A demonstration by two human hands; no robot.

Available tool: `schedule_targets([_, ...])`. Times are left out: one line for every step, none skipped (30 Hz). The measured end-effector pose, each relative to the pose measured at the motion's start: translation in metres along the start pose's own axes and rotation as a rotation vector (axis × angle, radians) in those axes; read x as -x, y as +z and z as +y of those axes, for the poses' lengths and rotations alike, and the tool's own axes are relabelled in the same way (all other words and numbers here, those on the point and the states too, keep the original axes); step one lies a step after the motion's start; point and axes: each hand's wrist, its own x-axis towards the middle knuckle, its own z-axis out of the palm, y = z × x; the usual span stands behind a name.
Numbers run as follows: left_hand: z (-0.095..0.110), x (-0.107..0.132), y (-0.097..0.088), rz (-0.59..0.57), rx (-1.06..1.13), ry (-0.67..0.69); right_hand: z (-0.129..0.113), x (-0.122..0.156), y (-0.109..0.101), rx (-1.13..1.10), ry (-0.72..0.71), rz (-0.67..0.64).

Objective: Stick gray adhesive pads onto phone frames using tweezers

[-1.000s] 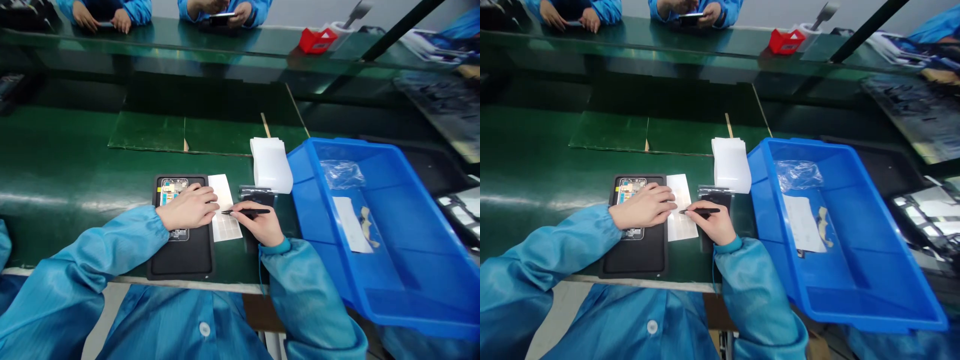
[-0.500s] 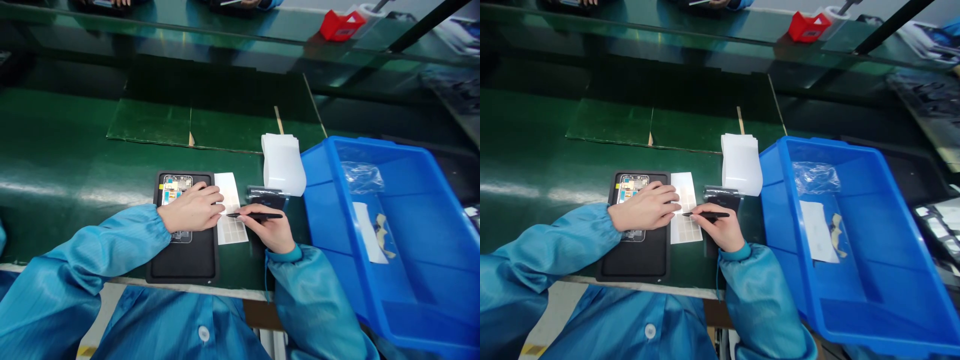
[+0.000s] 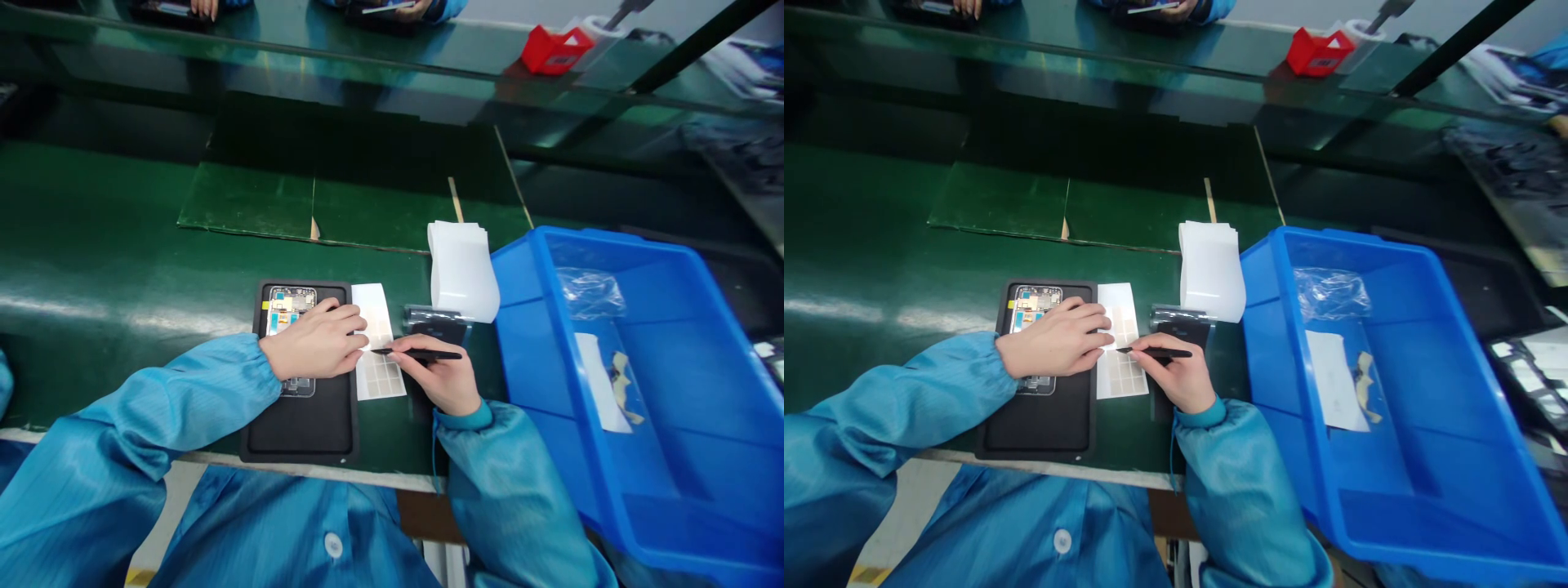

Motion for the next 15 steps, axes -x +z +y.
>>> schedule_targets([0.0, -0.0001, 0.0, 0.001, 0.0, 0.001, -0.0002, 0.0004, 0.0, -0.003, 0.006, 0.01])
schedule_targets([0.0001, -0.0001, 0.0, 0.002, 0.0, 0.001, -0.0002, 0.001, -0.0001, -0.008, 0.014, 0.029])
schedule_targets([0.0, -0.0001, 0.0, 0.002, 0.0, 0.0, 0.0, 0.0017, -0.0001, -0.015, 0.024, 0.052])
schedule_targets([0.0, -0.0001, 0.0001, 0.003, 0.0, -0.002, 0.0001, 0.0024, -0.0001, -0.025, 0.036, 0.078])
schedule_targets([-0.0001, 0.0, 0.0002, 0.005, 0.002, -0.003, 0.0004, 0.0031, -0.0001, -0.038, 0.049, 0.103])
schedule_targets([-0.0002, 0.0001, 0.0004, 0.008, 0.005, -0.004, 0.0006, 0.0036, 0.0, -0.049, 0.063, 0.123])
schedule_targets([-0.0004, 0.0002, 0.0008, 0.011, 0.009, -0.004, 0.0007, 0.0039, 0.0001, -0.054, 0.073, 0.136])
schedule_targets([-0.0006, 0.0003, 0.0012, 0.015, 0.012, -0.005, 0.0007, 0.0038, 0.0003, -0.05, 0.077, 0.14])
schedule_targets([-0.0007, 0.0004, 0.0018, 0.018, 0.014, -0.005, 0.0005, 0.0035, 0.0006, -0.037, 0.075, 0.135])
schedule_targets([-0.001, 0.0006, 0.0023, 0.021, 0.014, -0.005, 0.0002, 0.003, 0.001, -0.016, 0.067, 0.12])
schedule_targets([-0.0012, 0.0007, 0.0029, 0.023, 0.013, -0.005, -0.0004, 0.0023, 0.0014, 0.006, 0.056, 0.1])
schedule_targets([-0.0014, 0.0008, 0.0035, 0.024, 0.011, -0.006, -0.0011, 0.0015, 0.0019, 0.024, 0.047, 0.078])
schedule_targets([-0.0017, 0.0009, 0.004, 0.026, 0.01, -0.006, -0.0019, 0.0008, 0.0023, 0.037, 0.04, 0.06])
schedule_targets([-0.002, 0.001, 0.0044, 0.029, 0.01, -0.007, -0.0028, 0.0001, 0.0027, 0.046, 0.036, 0.047])
schedule_targets([-0.0023, 0.0011, 0.0048, 0.032, 0.01, -0.005, -0.0036, -0.0004, 0.003, 0.051, 0.033, 0.039])
